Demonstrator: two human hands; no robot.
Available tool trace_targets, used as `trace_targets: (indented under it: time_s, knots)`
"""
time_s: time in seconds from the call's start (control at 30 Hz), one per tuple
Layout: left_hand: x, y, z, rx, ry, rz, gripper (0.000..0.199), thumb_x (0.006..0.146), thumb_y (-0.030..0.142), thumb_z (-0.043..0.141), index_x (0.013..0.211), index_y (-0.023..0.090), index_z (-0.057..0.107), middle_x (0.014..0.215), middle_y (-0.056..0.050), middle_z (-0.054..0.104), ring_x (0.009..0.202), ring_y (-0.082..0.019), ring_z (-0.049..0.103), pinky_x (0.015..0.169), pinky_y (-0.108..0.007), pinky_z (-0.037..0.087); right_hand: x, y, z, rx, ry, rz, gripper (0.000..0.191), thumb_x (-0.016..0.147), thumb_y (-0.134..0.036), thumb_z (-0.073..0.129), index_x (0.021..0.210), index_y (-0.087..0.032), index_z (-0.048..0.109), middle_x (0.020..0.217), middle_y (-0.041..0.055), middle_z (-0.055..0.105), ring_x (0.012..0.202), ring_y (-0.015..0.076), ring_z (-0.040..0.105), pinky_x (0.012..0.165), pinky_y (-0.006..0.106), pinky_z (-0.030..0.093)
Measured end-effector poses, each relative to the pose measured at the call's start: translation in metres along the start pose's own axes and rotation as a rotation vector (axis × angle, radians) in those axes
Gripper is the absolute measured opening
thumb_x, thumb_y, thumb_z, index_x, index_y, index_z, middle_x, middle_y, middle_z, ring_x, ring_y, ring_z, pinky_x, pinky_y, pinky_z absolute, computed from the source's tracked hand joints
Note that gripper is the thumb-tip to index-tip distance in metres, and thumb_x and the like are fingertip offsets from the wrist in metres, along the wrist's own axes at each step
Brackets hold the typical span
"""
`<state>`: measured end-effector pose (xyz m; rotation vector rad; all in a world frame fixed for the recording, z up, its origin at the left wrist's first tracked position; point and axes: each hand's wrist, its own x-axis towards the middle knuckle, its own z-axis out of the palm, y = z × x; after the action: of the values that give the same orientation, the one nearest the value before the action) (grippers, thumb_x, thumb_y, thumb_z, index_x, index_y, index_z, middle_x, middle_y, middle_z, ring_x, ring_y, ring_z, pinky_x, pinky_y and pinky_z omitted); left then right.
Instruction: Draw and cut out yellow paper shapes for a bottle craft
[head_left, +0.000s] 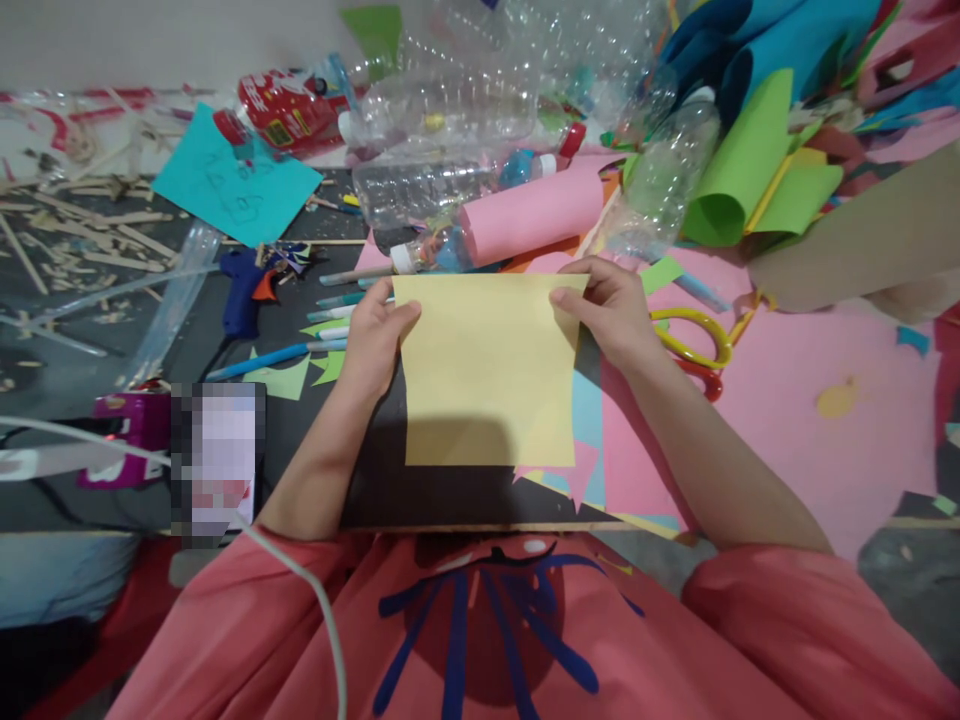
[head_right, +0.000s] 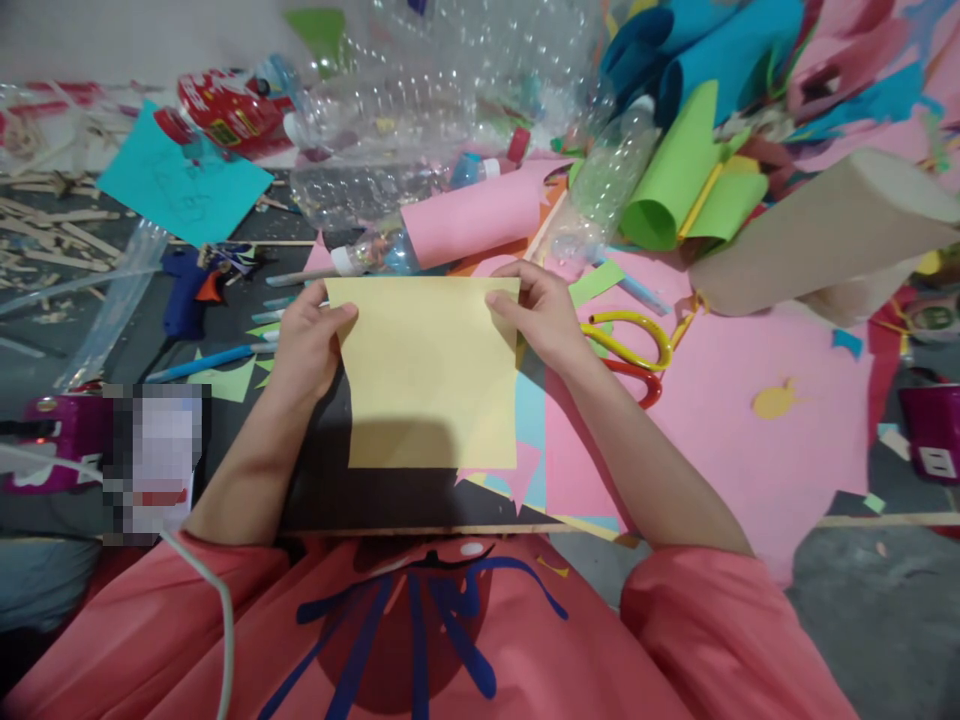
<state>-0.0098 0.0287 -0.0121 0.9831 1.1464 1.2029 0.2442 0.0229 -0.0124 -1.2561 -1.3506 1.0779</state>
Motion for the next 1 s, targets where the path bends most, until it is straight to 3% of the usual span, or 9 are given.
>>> trace_targets:
  time_s: [0.4,0.67,0.87,1.0]
  knots:
    - [0.0,0.004,-0.006,0.038,-0.093,-0.034,0.018,0.071,0.023,0.07,0.087,0.02,0.062,0.084,-0.004,0.075,0.097,-0.026,0.073,0.075,-0.032,0.06,0.002,0.001,-0.003,0.01,0.01,-0.049,0.009,0.074,-0.026,0.067,0.08,-0.025,0.061,0.072,-0.0035,0.059,0.065,0.0123,0.055,0.06,0.027,0.046]
    - [0.0,0.005,-0.008,0.084,-0.079,-0.056,0.018,0.075,0.023,0.067,0.093,0.021,0.065,0.063,0.001,0.064,0.067,-0.019,0.069,0.054,-0.025,0.052,0.001,0.002,-0.004,0.007,0.021,-0.012,0.011,0.076,-0.031,0.069,0.082,-0.025,0.061,0.075,-0.0036,0.062,0.067,0.0121,0.058,0.062,0.027,0.049]
    - [0.0,0.006,-0.007,0.08,-0.11,-0.067,0.022,0.075,0.026,0.067,0.096,0.02,0.063,0.075,-0.002,0.07,0.081,-0.021,0.072,0.065,-0.027,0.055,0.002,0.007,-0.005,-0.015,0.022,-0.048,0.019,0.079,-0.042,0.07,0.083,-0.026,0.061,0.076,-0.0034,0.061,0.067,0.0138,0.059,0.063,0.03,0.05]
    - [-0.004,0.01,-0.006,0.118,-0.174,-0.079,0.028,0.075,0.032,0.07,0.098,0.019,0.062,0.079,-0.003,0.072,0.086,-0.023,0.073,0.07,-0.03,0.056,-0.002,-0.003,-0.006,-0.168,0.072,-0.177,0.017,0.085,-0.042,0.064,0.081,-0.026,0.067,0.077,0.0001,0.067,0.072,0.0174,0.062,0.069,0.034,0.05]
